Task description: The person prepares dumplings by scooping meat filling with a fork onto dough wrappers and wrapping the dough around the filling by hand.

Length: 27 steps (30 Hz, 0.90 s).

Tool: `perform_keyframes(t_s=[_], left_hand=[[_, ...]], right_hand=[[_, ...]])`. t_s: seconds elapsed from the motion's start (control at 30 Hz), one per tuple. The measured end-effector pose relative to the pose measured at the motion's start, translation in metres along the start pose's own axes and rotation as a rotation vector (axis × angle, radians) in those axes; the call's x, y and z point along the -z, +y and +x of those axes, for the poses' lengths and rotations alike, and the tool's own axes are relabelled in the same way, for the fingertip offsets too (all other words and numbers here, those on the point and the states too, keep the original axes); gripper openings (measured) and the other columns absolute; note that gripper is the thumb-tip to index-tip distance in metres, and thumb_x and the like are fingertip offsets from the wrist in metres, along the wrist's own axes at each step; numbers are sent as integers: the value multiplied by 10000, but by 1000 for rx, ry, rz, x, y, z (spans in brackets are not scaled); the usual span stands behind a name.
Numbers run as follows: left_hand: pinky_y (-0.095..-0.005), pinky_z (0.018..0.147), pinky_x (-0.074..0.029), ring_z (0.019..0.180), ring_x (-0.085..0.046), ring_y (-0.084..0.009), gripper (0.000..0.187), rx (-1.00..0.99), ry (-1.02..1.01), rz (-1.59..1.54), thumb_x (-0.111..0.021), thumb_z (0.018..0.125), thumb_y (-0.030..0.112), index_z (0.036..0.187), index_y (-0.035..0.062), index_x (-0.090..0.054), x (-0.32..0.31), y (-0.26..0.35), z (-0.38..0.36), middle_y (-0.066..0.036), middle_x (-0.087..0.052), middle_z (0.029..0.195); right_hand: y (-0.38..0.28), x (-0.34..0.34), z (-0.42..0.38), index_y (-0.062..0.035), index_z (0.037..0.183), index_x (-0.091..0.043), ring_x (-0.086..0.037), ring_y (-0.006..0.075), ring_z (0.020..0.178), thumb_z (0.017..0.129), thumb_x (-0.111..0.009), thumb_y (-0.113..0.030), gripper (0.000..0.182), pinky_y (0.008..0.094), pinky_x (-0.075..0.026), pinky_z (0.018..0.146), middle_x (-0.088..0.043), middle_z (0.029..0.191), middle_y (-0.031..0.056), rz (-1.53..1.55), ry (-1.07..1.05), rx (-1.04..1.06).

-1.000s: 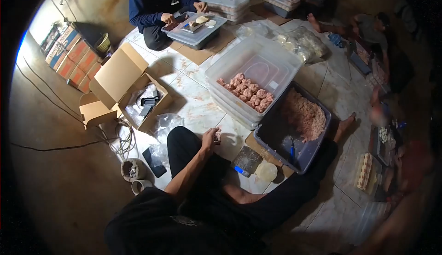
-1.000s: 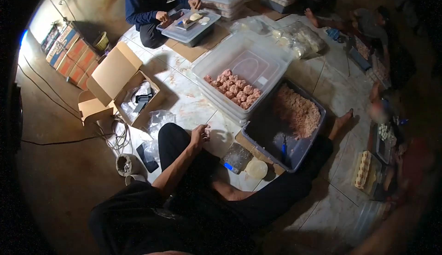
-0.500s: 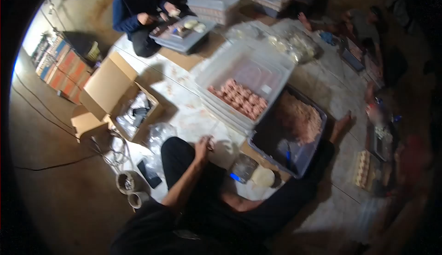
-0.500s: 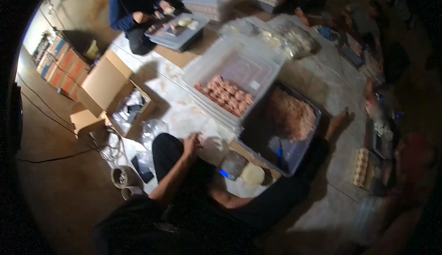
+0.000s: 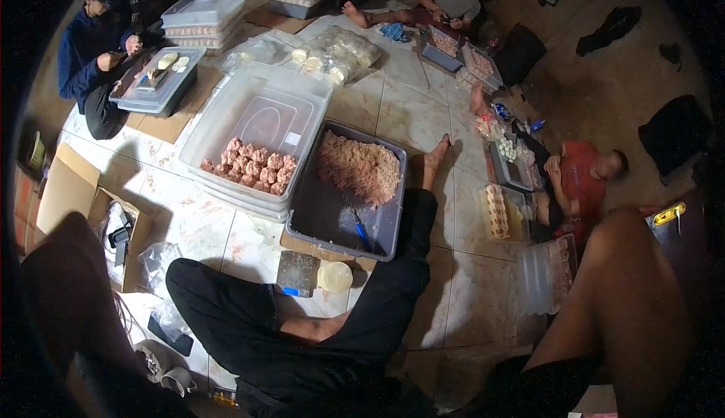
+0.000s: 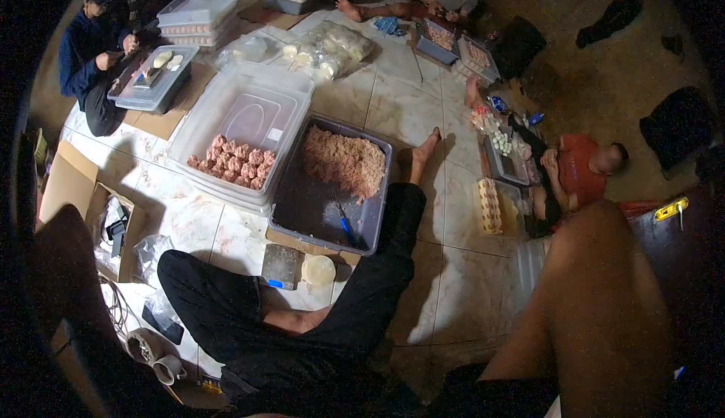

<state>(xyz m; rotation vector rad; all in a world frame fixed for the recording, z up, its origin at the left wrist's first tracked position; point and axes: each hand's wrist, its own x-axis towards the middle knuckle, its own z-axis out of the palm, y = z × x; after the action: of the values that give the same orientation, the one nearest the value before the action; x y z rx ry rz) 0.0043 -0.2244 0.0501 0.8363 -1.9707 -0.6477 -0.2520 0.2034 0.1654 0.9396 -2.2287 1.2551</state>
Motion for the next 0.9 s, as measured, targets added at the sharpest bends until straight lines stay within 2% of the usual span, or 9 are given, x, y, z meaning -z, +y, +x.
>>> perform_keyframes(t_s=[0.23, 0.9], left_hand=[[-340, 813, -478, 847, -575, -169, 278, 12, -66, 8, -544, 1056, 258, 1100, 14, -669, 3, 0, 8, -36, -587, 887], [-352, 874, -496, 917, -615, -198, 236, 41, -88, 2, -612, 996, 190, 1120, 0, -678, -1, -2, 8, -62, -643, 977]], right_hand=[[-1, 10, -2, -37, 1002, -670, -697, 220, 870, 945, -712, -126, 114, 345, -553, 817, -712, 944, 86, -21, 16, -21], [4, 34, -22, -37, 941, -650, -698, 226, 836, 941, -712, -125, 107, 344, -555, 780, -701, 893, 88, -81, 95, -67]])
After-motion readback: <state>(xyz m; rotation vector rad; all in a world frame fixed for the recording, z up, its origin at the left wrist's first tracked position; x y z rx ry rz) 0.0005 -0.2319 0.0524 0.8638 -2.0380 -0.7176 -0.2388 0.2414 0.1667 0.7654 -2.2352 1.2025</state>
